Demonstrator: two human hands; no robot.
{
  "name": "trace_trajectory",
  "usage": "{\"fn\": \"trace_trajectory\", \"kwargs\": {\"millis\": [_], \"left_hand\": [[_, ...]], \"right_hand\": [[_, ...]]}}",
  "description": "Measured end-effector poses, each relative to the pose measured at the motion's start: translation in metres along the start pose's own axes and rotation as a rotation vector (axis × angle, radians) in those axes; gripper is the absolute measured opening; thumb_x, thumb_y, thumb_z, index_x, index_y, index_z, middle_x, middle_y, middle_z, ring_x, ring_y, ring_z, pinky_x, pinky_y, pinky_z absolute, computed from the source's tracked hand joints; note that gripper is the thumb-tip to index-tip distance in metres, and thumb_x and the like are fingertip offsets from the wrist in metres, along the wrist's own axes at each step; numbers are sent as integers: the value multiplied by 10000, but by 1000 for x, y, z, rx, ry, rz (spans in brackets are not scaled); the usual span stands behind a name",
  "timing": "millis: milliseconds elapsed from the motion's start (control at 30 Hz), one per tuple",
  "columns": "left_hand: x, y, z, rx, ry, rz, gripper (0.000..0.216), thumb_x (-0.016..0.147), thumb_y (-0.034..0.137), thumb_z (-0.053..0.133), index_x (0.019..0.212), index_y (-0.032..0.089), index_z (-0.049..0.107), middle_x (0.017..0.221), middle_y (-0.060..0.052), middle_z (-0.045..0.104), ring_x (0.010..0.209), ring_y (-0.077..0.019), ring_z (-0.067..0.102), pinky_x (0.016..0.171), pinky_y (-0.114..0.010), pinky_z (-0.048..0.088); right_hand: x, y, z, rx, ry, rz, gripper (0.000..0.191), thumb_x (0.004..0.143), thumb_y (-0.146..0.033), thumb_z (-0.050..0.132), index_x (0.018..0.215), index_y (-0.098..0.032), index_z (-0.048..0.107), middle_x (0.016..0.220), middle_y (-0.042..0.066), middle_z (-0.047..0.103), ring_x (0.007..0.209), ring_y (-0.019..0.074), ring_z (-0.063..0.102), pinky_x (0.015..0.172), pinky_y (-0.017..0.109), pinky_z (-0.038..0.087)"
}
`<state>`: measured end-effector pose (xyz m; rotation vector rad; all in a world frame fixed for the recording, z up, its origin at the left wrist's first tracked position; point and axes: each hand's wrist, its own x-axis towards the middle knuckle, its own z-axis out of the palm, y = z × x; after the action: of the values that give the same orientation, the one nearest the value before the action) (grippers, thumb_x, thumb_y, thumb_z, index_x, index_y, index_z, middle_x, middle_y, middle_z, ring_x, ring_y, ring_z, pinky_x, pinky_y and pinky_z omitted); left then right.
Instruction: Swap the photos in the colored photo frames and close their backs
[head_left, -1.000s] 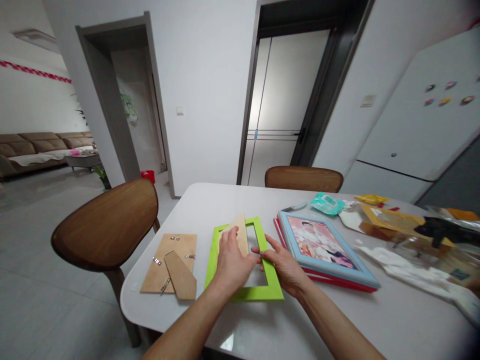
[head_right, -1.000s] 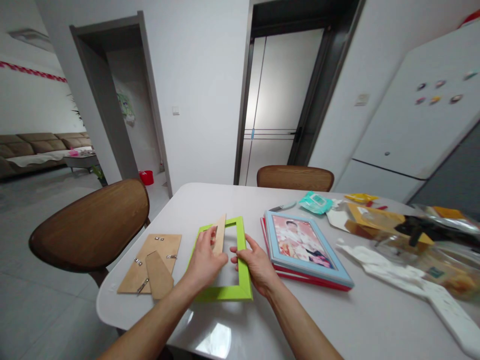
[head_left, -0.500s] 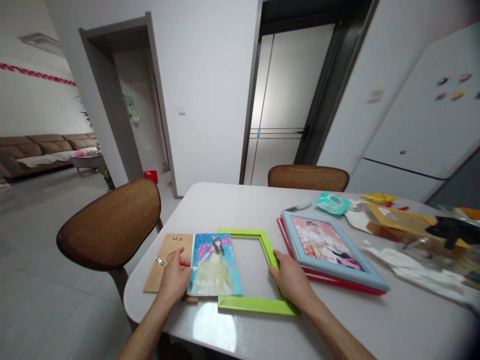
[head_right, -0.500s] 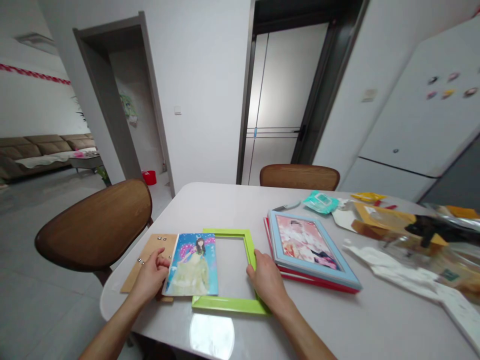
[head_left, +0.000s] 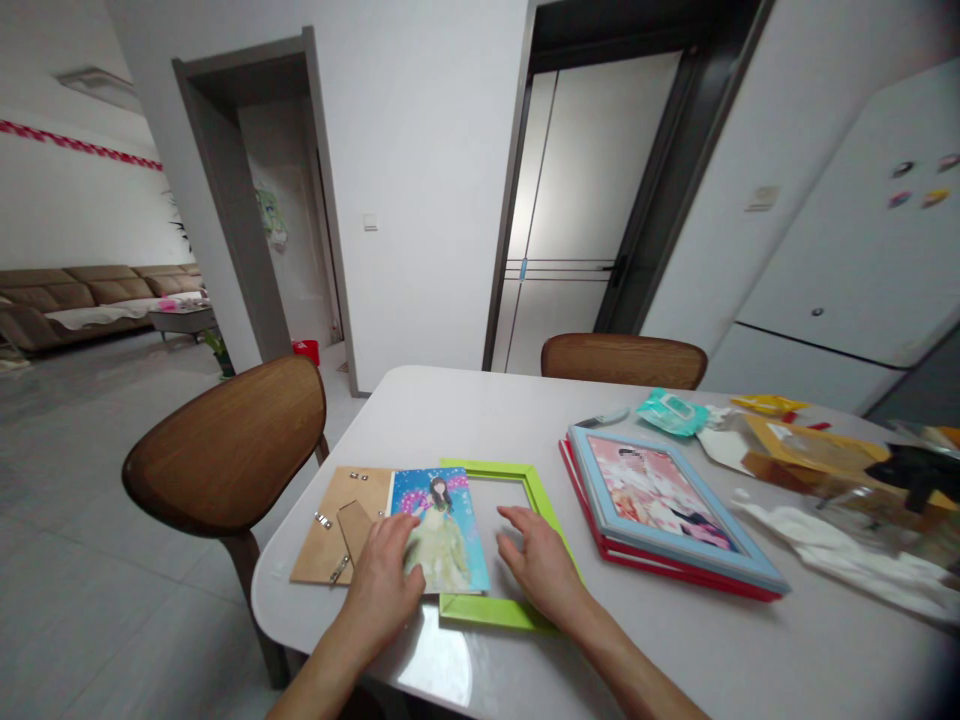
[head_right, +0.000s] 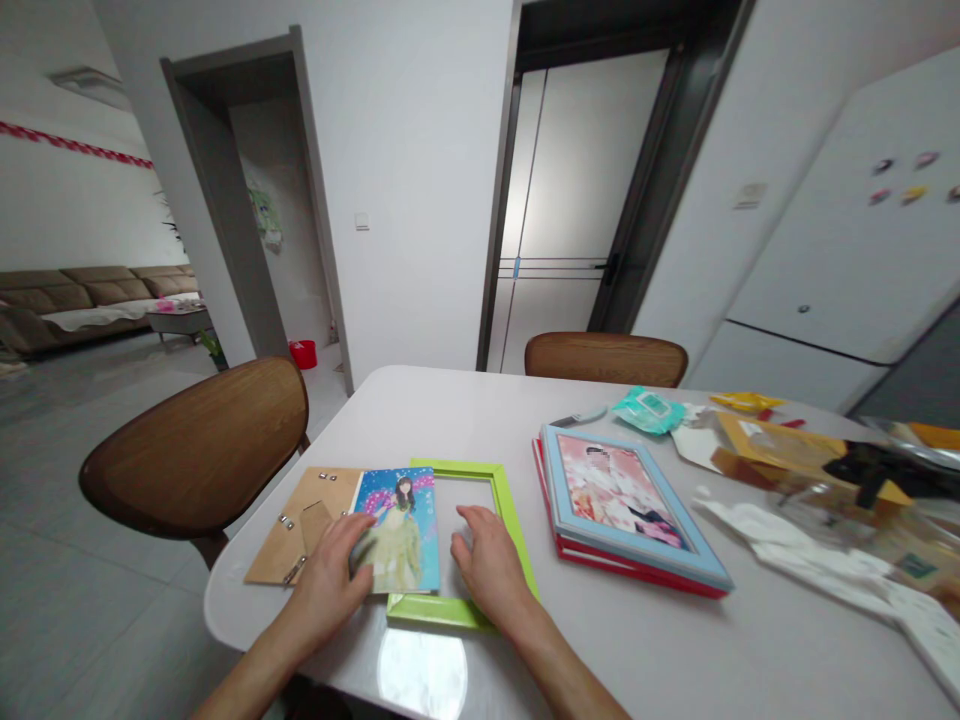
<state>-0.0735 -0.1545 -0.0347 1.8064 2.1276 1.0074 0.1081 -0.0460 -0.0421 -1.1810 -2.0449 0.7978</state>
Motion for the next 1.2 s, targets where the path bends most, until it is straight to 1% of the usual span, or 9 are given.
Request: {"fn": "trace_trajectory", "kwargs": {"millis": [167, 300, 400, 500, 633, 767, 900, 1067, 1200], "left_hand": [[-9, 14, 7, 94, -199, 123, 597, 555, 88, 451, 1148, 157, 476, 1299, -105, 381, 1212, -227, 294, 1015, -377, 212], [-6, 16, 7, 139, -233, 132, 594, 554, 86, 449, 1144, 141, 486, 1294, -124, 390, 1214, -245, 292, 1017, -397, 202], [-2, 16, 9, 61, -174, 149, 636, 526, 49, 448, 1153, 147, 482, 1285, -118, 408, 1203, -252, 313, 1015, -420, 202], [2, 16, 13, -77, -66, 157, 674, 500, 8, 434, 1156, 153, 482, 1271, -104, 432, 1188, -253, 341, 1010, -437, 214], [10, 20, 10, -200, 51, 156, 548, 626, 30, 399, 1148, 174, 487, 1254, -63, 460, 1179, -197, 365, 1014, -389, 241], [17, 38, 8, -367, 214, 87, 388, 753, 127, 389, 1117, 200, 500, 1178, -46, 533, 1113, -173, 447, 984, -339, 305], [21, 63, 23, -565, 356, -67, 304, 838, 247, 325, 1032, 130, 527, 1027, -94, 617, 1003, -183, 540, 897, -313, 398], [26, 78, 46, -752, 335, -165, 334, 828, 273, 353, 1079, 98, 488, 996, -102, 633, 961, -185, 572, 825, -284, 450], [27, 63, 51, -770, 251, -182, 419, 791, 241, 421, 1185, 112, 371, 1139, -137, 545, 1008, -183, 543, 837, -289, 441]], "right_hand": [[11, -6, 22, 228, -88, 127, 425, 673, -225, 475, 1074, -99, 540, 821, 82, 647, 656, 159, 581, 682, 284, 443], [17, -17, 31, 482, -177, 239, 465, 638, -168, 440, 1086, -67, 516, 641, 40, 642, 486, 128, 547, 518, 253, 445], [16, -33, 32, 682, -244, 278, 403, 620, -164, 438, 991, -76, 568, 612, 32, 637, 475, 124, 548, 490, 242, 444], [14, -53, 28, 840, -240, 297, 369, 619, -188, 481, 967, -100, 567, 618, 22, 636, 485, 115, 550, 492, 231, 444], [17, -70, 19, 988, -191, 289, 367, 658, -304, 537, 989, -146, 540, 682, 14, 632, 518, 97, 551, 512, 219, 446], [15, -65, 18, 1050, -108, 361, 349, 688, -380, 546, 953, -154, 524, 754, 35, 619, 589, 101, 575, 524, 209, 456], [9, -52, 22, 1048, -104, 440, 294, 724, -327, 503, 963, -156, 501, 718, 43, 629, 579, 128, 596, 528, 246, 482], [14, -35, 7, 1028, 28, 407, 403, 714, -190, 394, 1117, -199, 412, 829, 34, 656, 691, 141, 618, 585, 243, 495], [23, -13, -20, 916, 31, 406, 477, 645, -126, 378, 1117, -143, 446, 808, 66, 669, 645, 170, 627, 538, 269, 492]]}}
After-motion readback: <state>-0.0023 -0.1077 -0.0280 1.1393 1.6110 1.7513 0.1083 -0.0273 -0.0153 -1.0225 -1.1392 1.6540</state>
